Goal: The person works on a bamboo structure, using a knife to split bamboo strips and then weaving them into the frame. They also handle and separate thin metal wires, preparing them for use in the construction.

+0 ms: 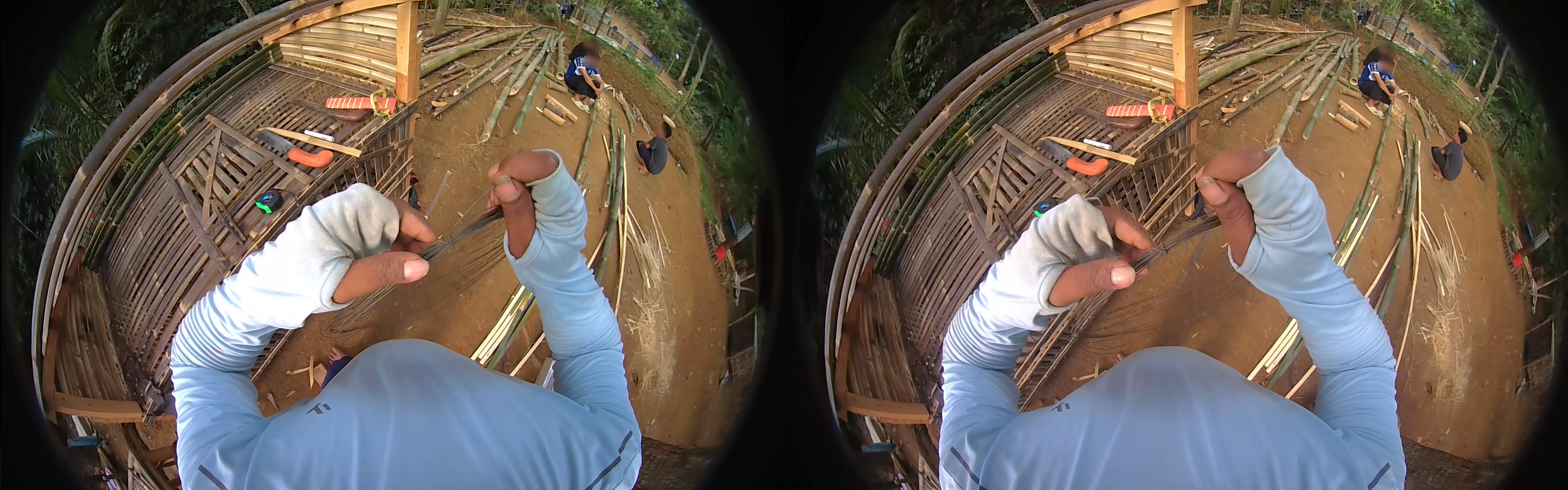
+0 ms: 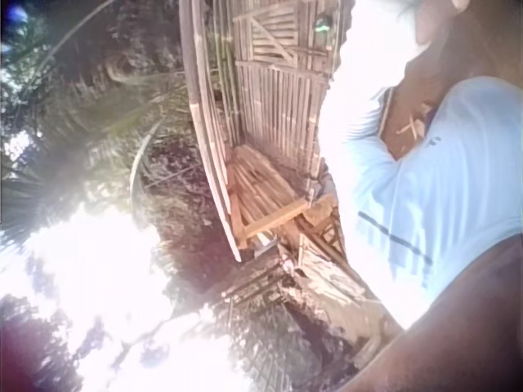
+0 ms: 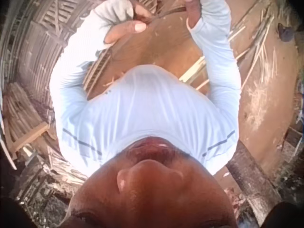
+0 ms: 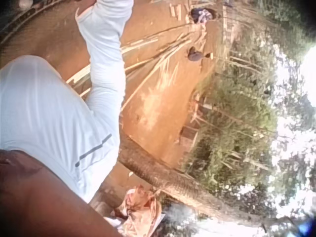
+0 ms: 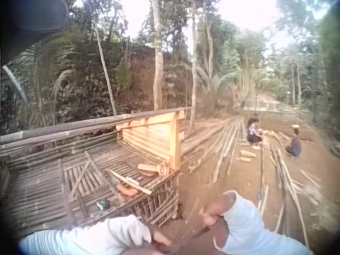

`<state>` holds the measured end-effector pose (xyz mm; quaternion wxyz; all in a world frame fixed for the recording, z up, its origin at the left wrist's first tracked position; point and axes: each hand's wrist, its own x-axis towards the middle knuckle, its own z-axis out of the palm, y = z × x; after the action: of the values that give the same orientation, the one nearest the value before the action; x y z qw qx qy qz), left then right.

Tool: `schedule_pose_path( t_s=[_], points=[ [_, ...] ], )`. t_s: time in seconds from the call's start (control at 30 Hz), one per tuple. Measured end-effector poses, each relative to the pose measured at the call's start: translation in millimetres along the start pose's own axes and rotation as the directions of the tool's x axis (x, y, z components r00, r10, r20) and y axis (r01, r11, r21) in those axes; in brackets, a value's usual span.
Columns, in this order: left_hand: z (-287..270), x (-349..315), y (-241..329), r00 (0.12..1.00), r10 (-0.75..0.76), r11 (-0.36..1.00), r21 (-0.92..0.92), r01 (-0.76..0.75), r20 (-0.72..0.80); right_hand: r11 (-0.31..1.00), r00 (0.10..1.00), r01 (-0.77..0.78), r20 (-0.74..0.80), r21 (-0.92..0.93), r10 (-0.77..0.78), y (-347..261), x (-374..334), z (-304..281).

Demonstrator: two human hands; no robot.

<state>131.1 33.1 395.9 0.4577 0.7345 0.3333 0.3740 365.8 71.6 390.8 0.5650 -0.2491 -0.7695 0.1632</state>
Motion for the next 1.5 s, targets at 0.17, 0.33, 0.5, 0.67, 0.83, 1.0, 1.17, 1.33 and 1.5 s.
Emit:
schedule_pose_path(
  t_s=[0.17,0.33,0.5,0.67,0.83,1.0,1.17,1.33,1.5],
  points=[
    [-1,1,7,0.999,-0.036,0.994,0.101,0.040,-0.037,0.994,0.995,0.055,0.084,-0.098,-0.047,-7,-4,-5],
    [4,-5,5,0.992,0.085,0.962,0.268,-0.057,-0.093,0.975,0.987,0.108,0.137,-0.192,-0.083,-10,-13,-8],
    [10,-13,-4,0.946,0.259,0.888,0.433,-0.153,-0.196,0.963,0.983,0.150,0.142,-0.223,-0.120,-9,-23,-4],
    [12,-14,-21,0.862,0.473,0.773,0.555,-0.306,-0.184,0.960,0.975,0.200,0.141,-0.197,-0.174,-13,-29,2],
    [7,-18,-19,0.795,0.606,0.494,0.792,-0.360,-0.017,0.978,0.983,0.145,0.137,-0.148,-0.125,-6,-41,3],
    [2,-19,-32,0.762,0.648,0.497,0.753,-0.431,0.008,0.999,0.984,0.008,0.177,-0.040,-0.001,-3,-48,-2],
    [3,-19,-42,0.770,0.630,0.597,0.698,-0.396,-0.102,0.990,0.969,-0.114,0.211,-0.088,0.130,-7,-50,-8],
    [6,-21,-40,0.805,0.559,0.703,0.629,-0.333,-0.199,0.954,0.937,-0.272,0.189,-0.130,0.293,-4,-64,-7],
    [12,-24,-36,0.908,0.295,0.914,0.363,-0.178,-0.299,0.958,0.949,-0.249,0.162,-0.144,0.271,1,-71,-7]
  ],
)
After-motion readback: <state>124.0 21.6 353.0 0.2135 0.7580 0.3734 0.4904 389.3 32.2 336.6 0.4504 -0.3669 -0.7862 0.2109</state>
